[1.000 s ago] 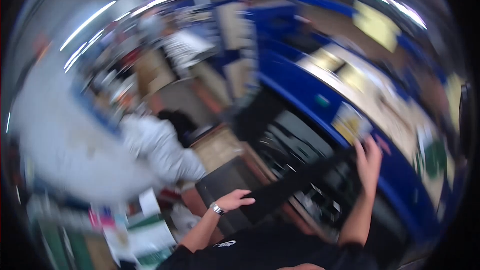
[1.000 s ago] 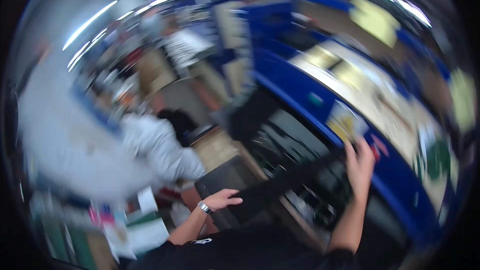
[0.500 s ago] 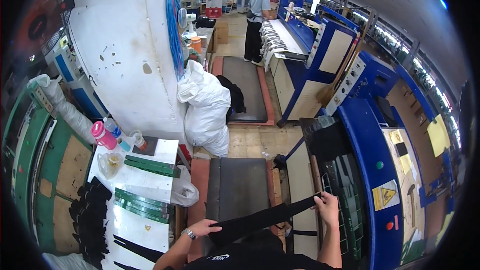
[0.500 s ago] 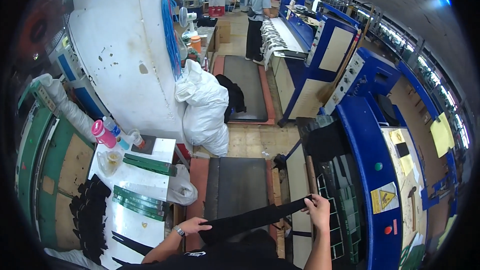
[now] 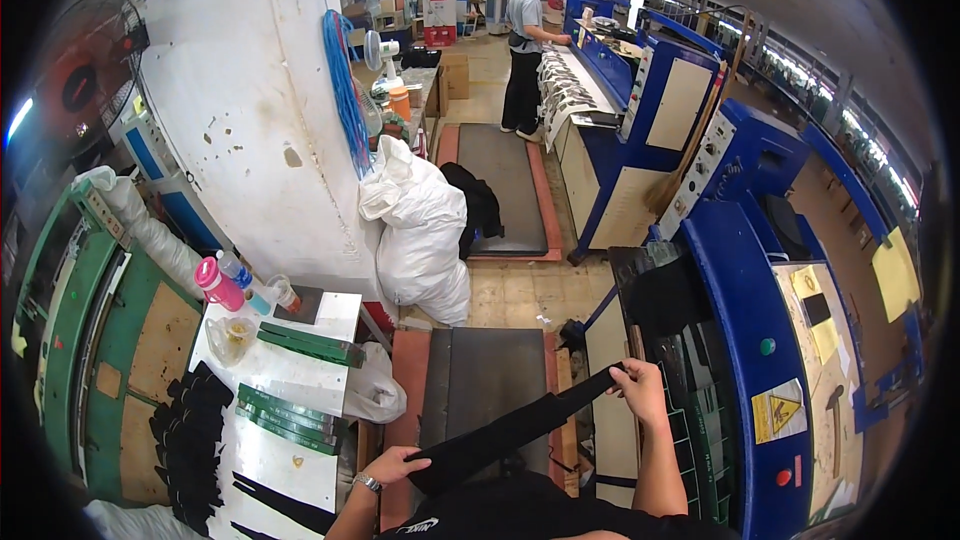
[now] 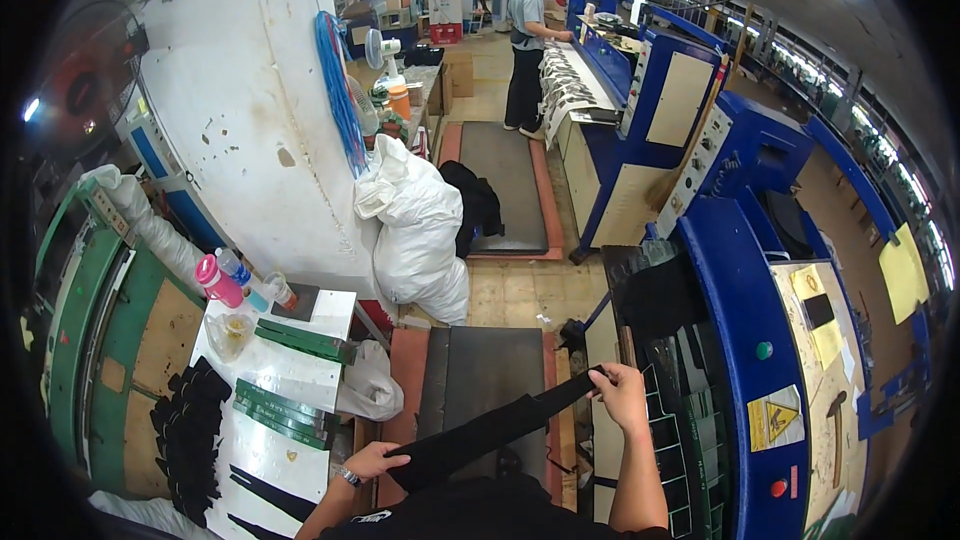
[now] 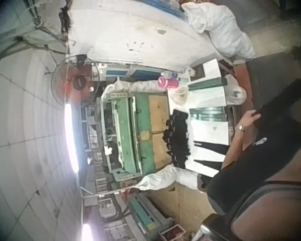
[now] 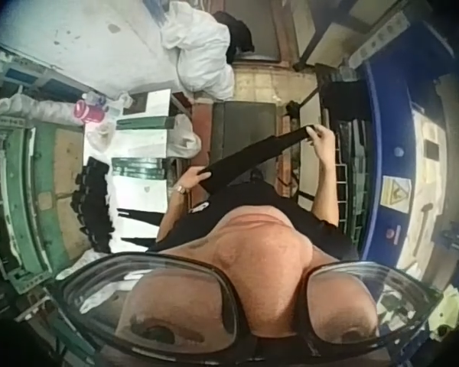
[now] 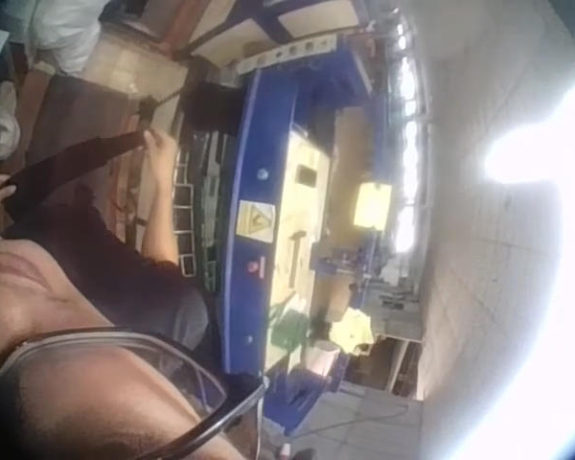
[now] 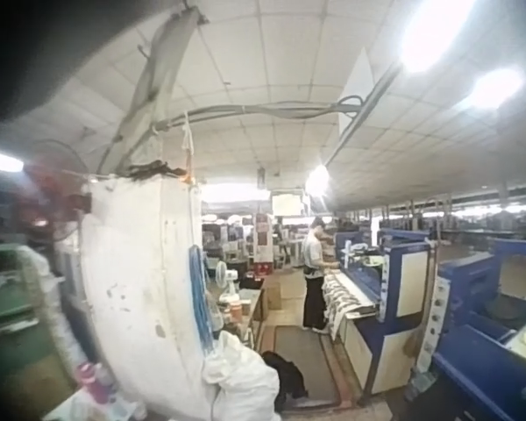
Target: Preparing and cutting fabric components using metal templates and a pressing machine in a shoe factory.
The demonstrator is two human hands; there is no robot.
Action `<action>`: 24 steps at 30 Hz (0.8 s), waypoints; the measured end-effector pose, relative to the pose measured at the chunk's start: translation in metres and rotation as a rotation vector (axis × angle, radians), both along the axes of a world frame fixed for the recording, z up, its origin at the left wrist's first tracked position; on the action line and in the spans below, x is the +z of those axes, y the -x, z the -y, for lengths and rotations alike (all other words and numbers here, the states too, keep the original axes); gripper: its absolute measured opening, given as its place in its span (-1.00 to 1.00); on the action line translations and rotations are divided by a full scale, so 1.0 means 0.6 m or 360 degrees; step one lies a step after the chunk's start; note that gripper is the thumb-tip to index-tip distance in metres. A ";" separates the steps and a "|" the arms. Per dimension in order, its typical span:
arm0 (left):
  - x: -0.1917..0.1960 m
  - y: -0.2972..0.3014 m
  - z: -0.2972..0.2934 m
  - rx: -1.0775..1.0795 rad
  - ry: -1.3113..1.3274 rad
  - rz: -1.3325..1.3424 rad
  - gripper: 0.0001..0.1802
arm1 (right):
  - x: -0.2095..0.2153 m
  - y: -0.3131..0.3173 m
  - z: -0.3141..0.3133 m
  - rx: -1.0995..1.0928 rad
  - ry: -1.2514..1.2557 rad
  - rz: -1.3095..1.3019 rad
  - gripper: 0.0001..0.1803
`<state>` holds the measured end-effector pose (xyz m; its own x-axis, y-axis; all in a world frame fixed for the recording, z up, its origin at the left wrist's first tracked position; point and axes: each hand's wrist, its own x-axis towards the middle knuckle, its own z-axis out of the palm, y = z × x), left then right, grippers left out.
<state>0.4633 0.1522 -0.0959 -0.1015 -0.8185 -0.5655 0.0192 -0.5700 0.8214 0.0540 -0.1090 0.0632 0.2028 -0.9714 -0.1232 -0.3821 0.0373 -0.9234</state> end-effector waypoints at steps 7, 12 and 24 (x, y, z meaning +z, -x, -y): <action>0.067 0.055 0.037 0.0102 0.0024 0.0130 -0.66 | -0.054 0.062 0.063 0.0008 -0.0061 0.0095 -0.87; 0.087 0.088 0.027 0.0302 -0.0234 0.0152 -0.70 | -0.106 0.068 0.119 0.0076 -0.0190 0.0152 -0.83; 0.136 0.118 -0.001 0.0610 -0.0460 0.0361 -0.71 | -0.108 0.012 0.168 0.0476 0.0288 -0.0362 -0.78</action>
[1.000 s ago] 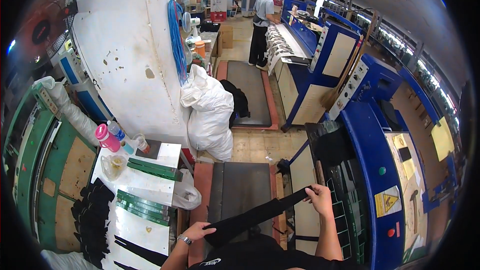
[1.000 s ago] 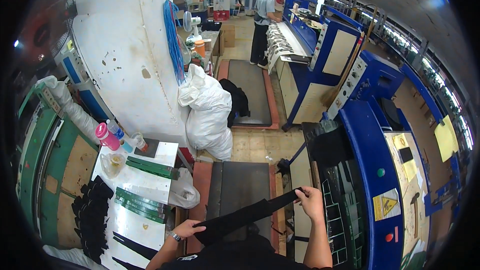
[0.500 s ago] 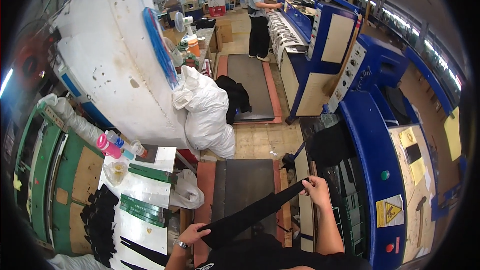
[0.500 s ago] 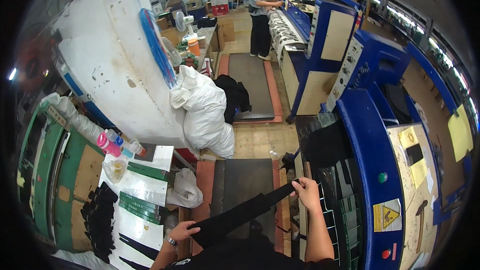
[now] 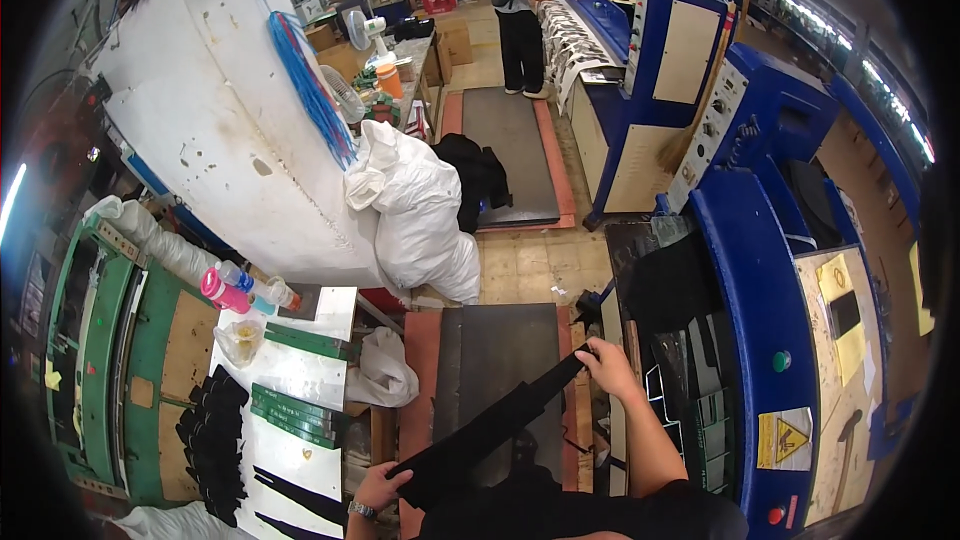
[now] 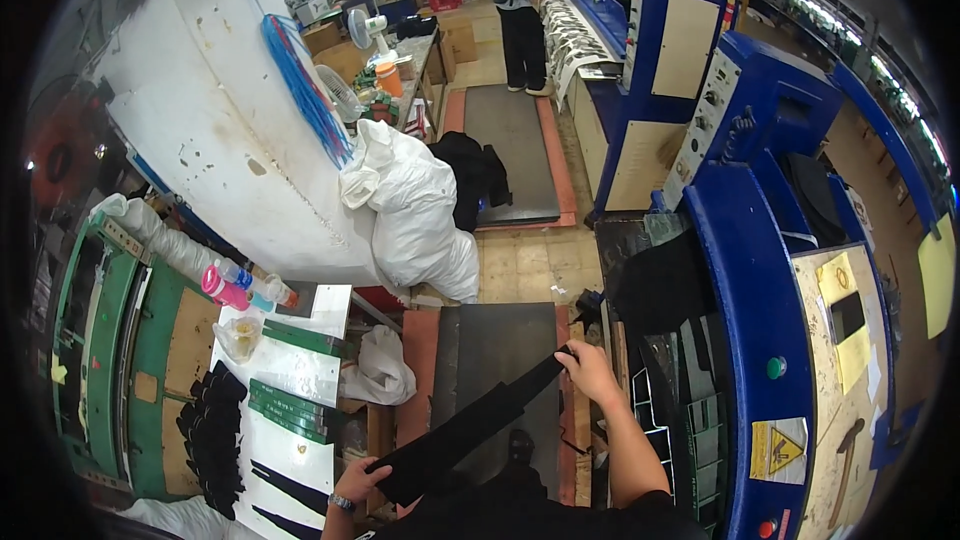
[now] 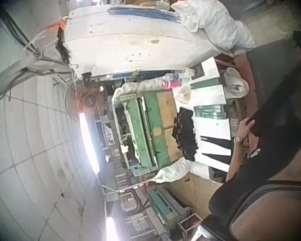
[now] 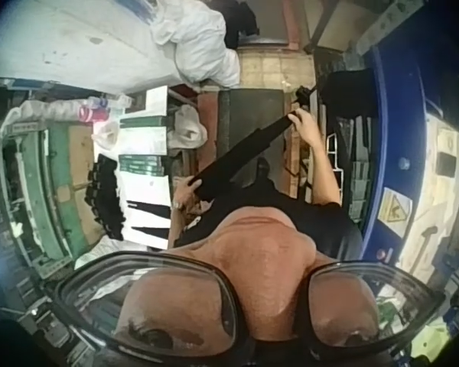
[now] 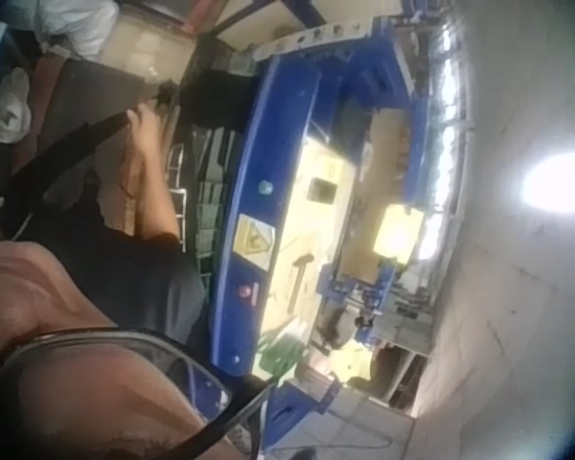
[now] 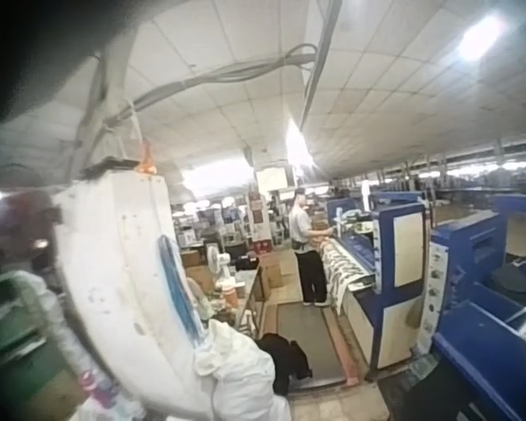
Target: Preparing and cutting fabric components using metal templates and a pressing machine in a shoe factory.
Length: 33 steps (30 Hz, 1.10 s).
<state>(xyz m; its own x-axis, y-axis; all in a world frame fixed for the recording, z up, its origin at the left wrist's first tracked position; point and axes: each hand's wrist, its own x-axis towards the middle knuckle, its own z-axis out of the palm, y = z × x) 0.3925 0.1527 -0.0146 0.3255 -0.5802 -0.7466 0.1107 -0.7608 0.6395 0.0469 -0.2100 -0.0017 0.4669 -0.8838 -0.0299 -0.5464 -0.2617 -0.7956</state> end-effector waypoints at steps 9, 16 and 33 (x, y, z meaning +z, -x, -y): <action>-0.028 -0.017 -0.145 0.0403 0.0309 -0.0097 -0.62 | 0.032 -0.122 -0.044 0.0325 -0.0170 0.0155 -0.80; -0.092 0.015 -0.364 0.0443 0.0550 0.0727 -0.55 | 0.077 -0.339 -0.162 0.0932 -0.0234 0.0032 -0.79; -0.253 0.106 -0.551 0.2051 0.0888 -0.0191 -0.75 | 0.093 -0.991 -0.576 0.2387 0.0263 -0.0055 -0.77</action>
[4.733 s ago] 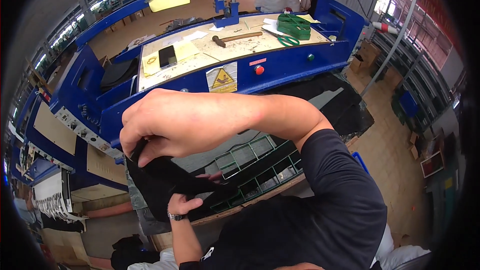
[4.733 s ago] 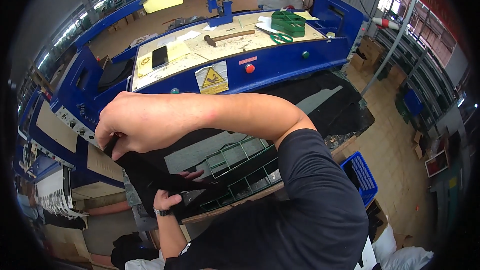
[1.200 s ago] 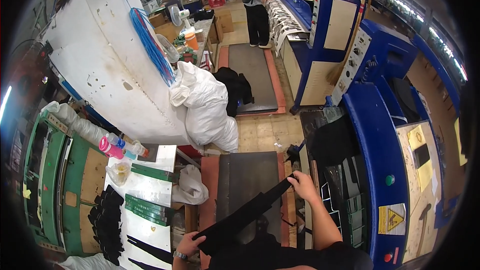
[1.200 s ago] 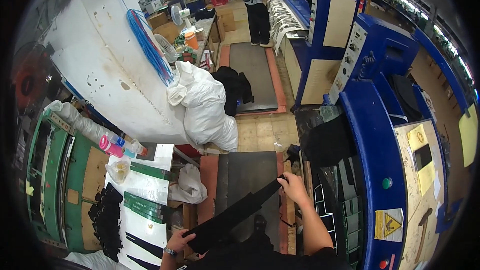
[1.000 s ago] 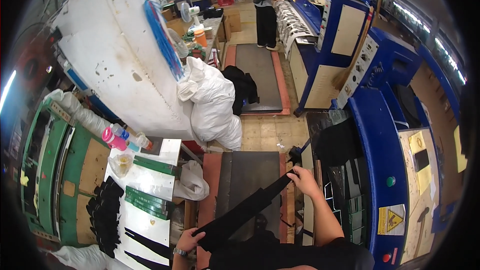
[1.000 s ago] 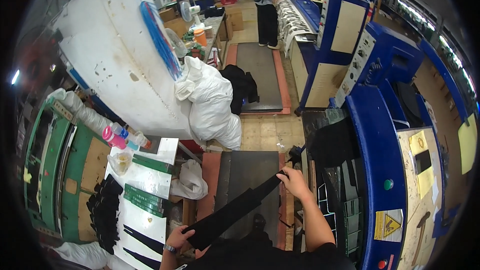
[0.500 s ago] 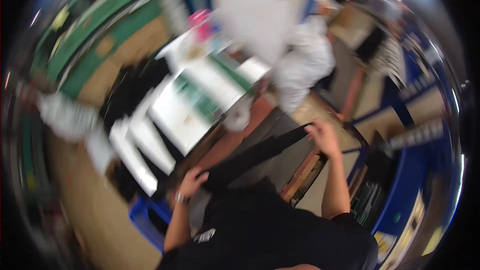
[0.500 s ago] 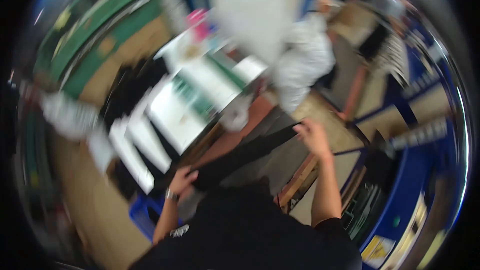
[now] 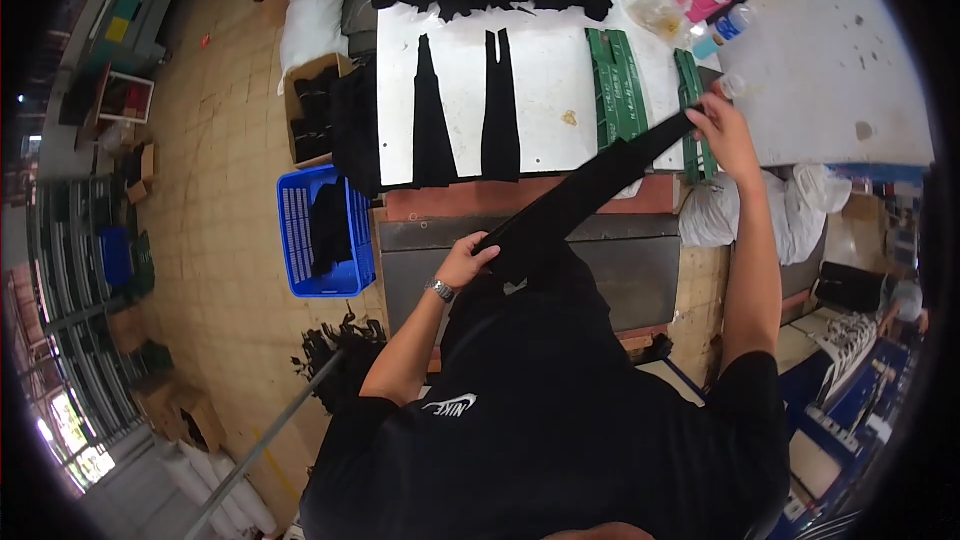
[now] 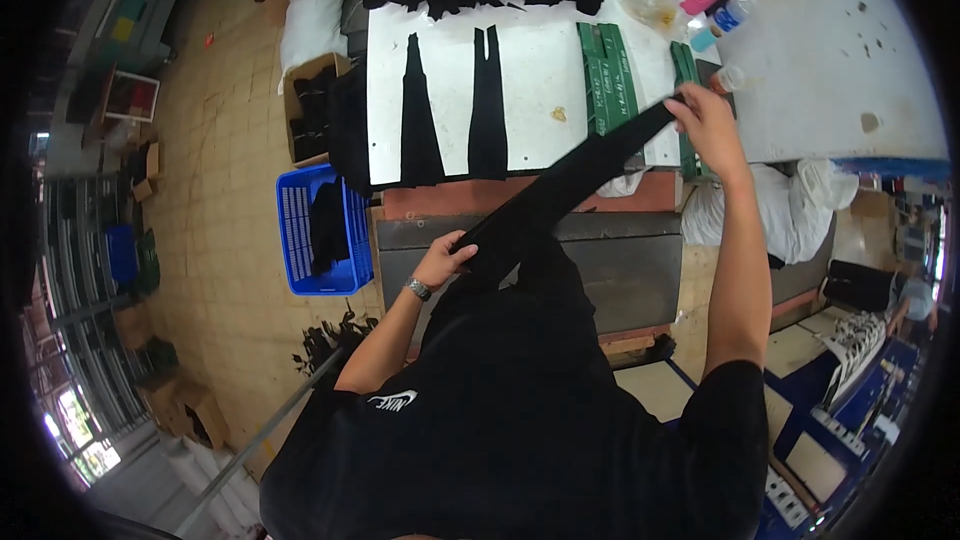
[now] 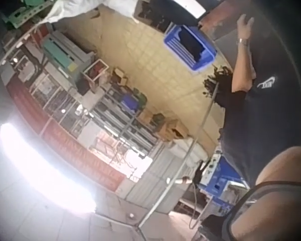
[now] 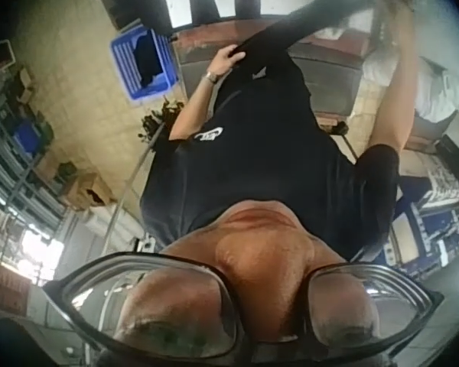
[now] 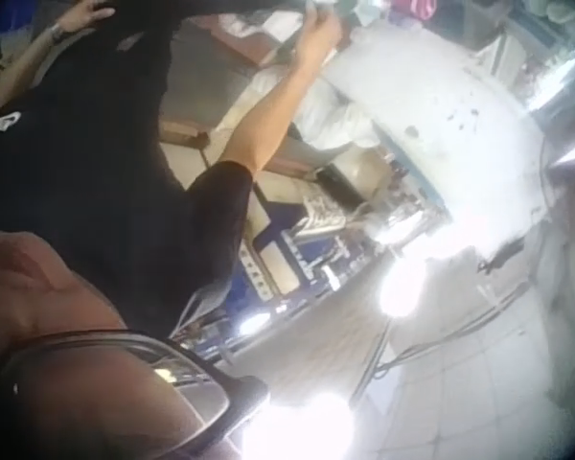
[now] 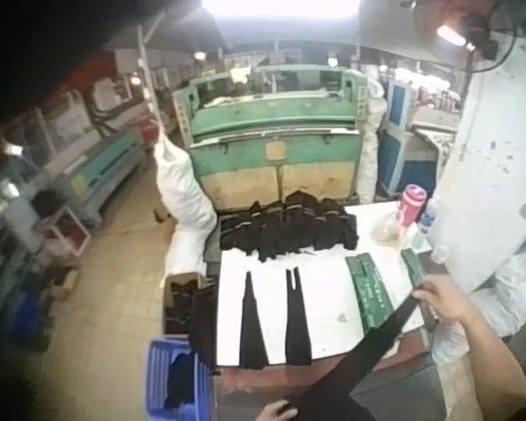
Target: Preparing and cutting fabric components using metal templates and a pressing machine in a shoe factory.
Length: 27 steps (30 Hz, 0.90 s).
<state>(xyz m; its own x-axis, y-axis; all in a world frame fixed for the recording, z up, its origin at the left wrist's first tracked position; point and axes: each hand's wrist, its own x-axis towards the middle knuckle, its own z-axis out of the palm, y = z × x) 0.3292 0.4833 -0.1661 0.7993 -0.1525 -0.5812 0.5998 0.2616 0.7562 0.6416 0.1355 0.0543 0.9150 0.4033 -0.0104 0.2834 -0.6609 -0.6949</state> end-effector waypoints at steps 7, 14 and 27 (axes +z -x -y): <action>-0.087 -0.050 0.055 0.0778 0.0125 -0.0332 -0.78 | -0.195 -0.294 -0.250 0.0449 0.0046 -0.0126 -0.62; -0.083 -0.121 0.083 0.1181 0.0236 -0.0519 -0.75 | -0.414 -0.439 -0.385 0.0526 0.0116 -0.0344 -0.68; -0.153 -0.174 0.088 0.1332 0.0268 -0.0694 -0.74 | -0.559 -0.482 -0.499 0.0634 0.0156 -0.0319 -0.66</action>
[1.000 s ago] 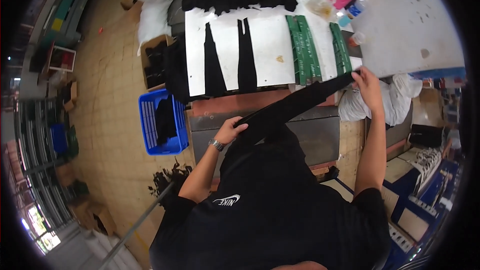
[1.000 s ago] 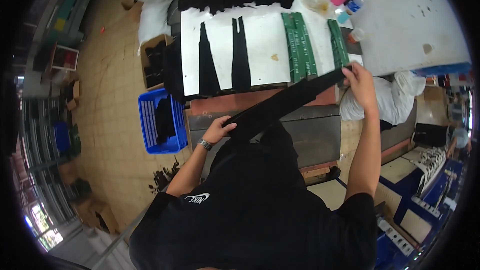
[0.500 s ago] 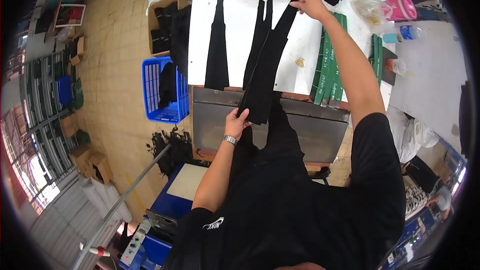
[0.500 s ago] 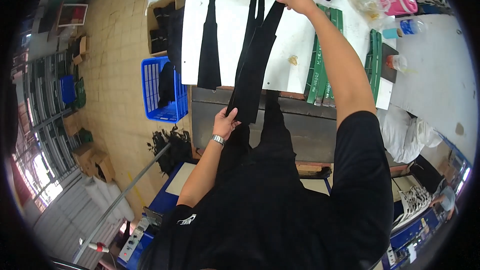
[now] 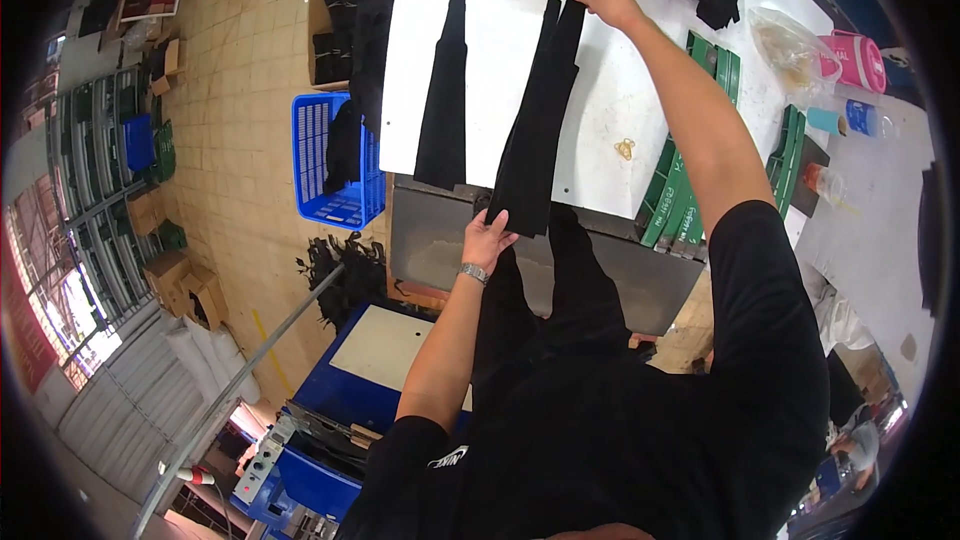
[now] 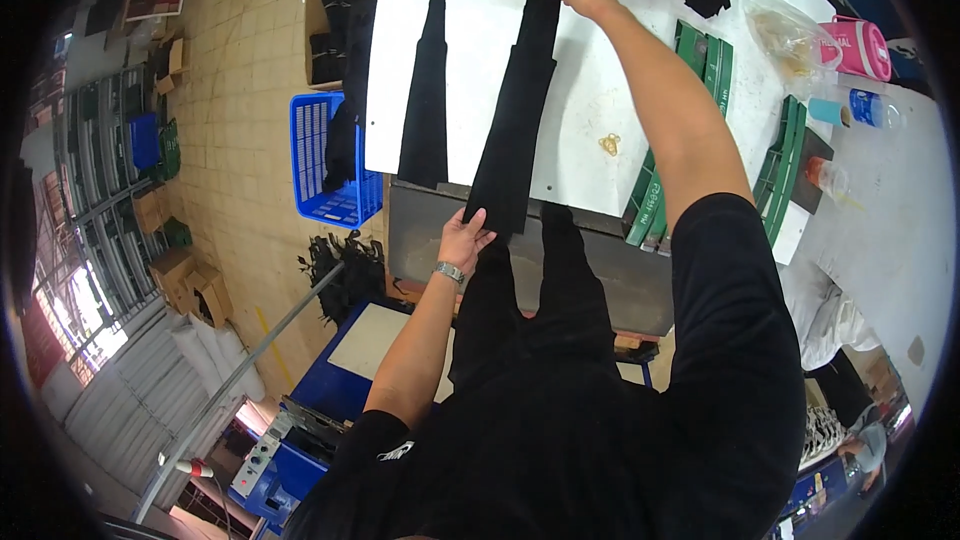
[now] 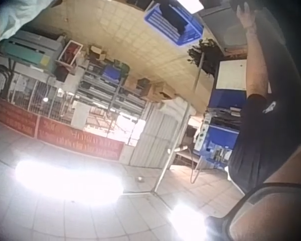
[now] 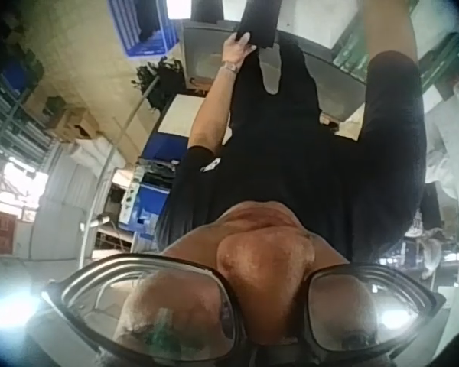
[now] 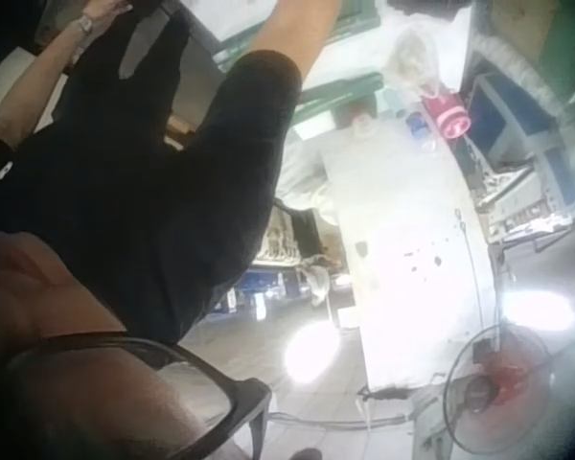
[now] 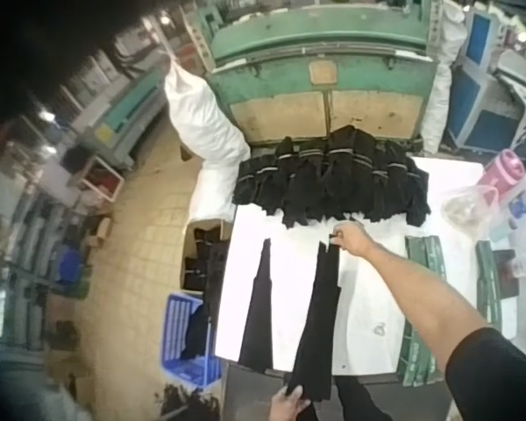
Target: Preparing and cutting fabric components using metal templates and a pressing machine in a shoe factory.
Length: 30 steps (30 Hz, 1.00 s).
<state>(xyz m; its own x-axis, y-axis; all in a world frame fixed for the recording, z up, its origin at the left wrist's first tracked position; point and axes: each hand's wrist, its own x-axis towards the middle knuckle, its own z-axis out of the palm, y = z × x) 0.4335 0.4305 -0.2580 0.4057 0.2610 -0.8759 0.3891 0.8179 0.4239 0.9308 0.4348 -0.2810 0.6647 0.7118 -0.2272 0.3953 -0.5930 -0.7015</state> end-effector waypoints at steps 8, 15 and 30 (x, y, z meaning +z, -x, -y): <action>-0.023 0.046 -0.008 -0.0744 0.0265 -0.0371 -0.36 | -0.083 0.229 0.134 0.0048 -0.0212 -0.0028 -0.71; -0.023 0.092 -0.118 -0.1096 0.0156 -0.0156 -0.55 | 0.095 0.695 0.464 0.0374 0.0603 -0.0568 -0.73; -0.016 -0.150 -0.189 -0.2231 -0.0205 -0.0100 -0.65 | 0.216 1.362 0.466 -0.2879 0.0011 -0.0550 -0.60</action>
